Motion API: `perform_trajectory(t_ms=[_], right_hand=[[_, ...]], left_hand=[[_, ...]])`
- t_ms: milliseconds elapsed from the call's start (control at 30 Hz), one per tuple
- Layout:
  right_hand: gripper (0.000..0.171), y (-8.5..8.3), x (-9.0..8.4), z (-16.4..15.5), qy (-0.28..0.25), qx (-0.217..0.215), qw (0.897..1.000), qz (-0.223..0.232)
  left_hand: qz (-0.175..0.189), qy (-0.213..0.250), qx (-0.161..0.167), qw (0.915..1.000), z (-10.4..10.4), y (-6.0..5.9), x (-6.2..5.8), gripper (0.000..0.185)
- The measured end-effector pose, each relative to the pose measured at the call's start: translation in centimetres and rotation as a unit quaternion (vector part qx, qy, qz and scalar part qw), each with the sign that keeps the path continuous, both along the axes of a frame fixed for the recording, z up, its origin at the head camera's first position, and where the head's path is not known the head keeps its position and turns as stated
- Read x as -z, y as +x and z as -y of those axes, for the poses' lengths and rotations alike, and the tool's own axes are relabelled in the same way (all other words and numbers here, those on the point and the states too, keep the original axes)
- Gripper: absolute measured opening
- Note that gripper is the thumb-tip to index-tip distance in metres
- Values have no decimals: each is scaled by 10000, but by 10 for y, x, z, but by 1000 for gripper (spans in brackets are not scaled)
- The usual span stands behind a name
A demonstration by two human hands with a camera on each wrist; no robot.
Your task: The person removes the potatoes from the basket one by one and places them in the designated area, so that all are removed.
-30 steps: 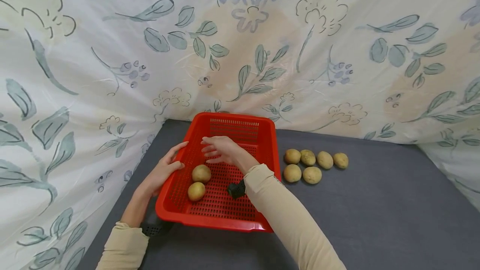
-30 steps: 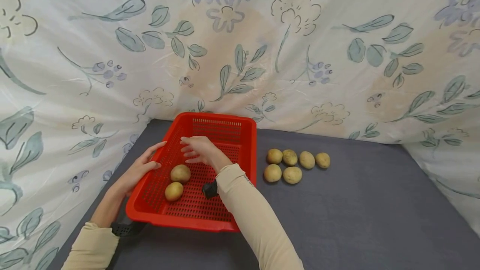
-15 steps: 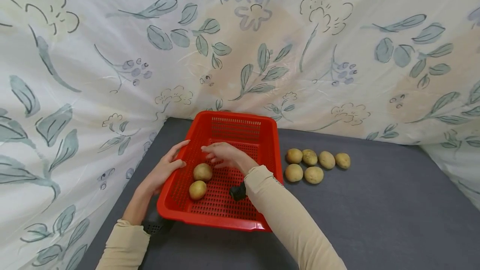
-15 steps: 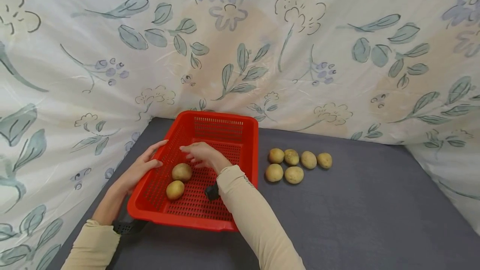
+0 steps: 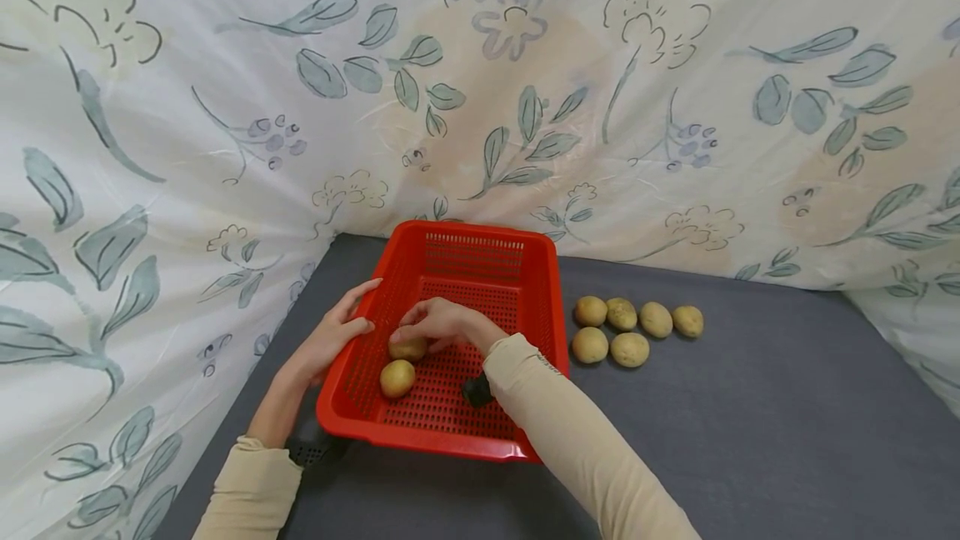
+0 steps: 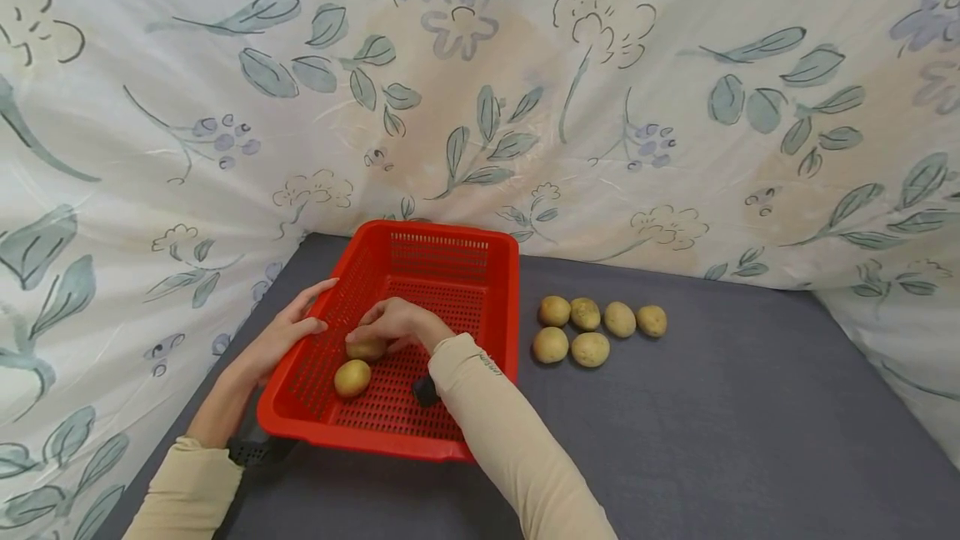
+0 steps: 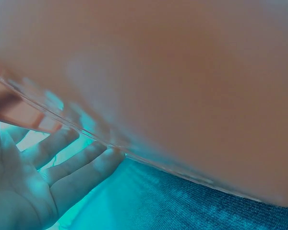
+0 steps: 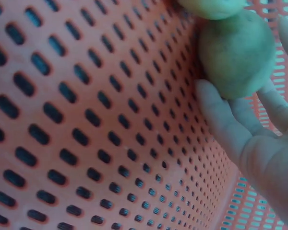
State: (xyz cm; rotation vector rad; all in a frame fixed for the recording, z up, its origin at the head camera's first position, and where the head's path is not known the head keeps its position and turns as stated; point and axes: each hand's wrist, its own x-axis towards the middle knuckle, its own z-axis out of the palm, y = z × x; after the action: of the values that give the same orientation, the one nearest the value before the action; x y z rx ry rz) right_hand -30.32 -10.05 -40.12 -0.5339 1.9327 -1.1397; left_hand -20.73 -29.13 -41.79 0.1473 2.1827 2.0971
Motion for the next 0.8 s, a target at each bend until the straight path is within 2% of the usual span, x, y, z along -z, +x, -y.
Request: perform_trajectory(t_ms=[200,400,633,800], right_hand=[[33,3,2,2,213,-116,9990,-388],[37,5,1,2,328,-236,9975,-576],[35,2,-4,-2,65,189,9993,-329],[34,0,-10,-4,-69,442,9985,-309]], left_hand=[[-20,-19,15,10000,0,0,0,64],[31,-37,-37,10000,-1,0,0,64],[39,72,93,9999,-1,0,0,65],[48,124,95,9999,-1,0,1,64]])
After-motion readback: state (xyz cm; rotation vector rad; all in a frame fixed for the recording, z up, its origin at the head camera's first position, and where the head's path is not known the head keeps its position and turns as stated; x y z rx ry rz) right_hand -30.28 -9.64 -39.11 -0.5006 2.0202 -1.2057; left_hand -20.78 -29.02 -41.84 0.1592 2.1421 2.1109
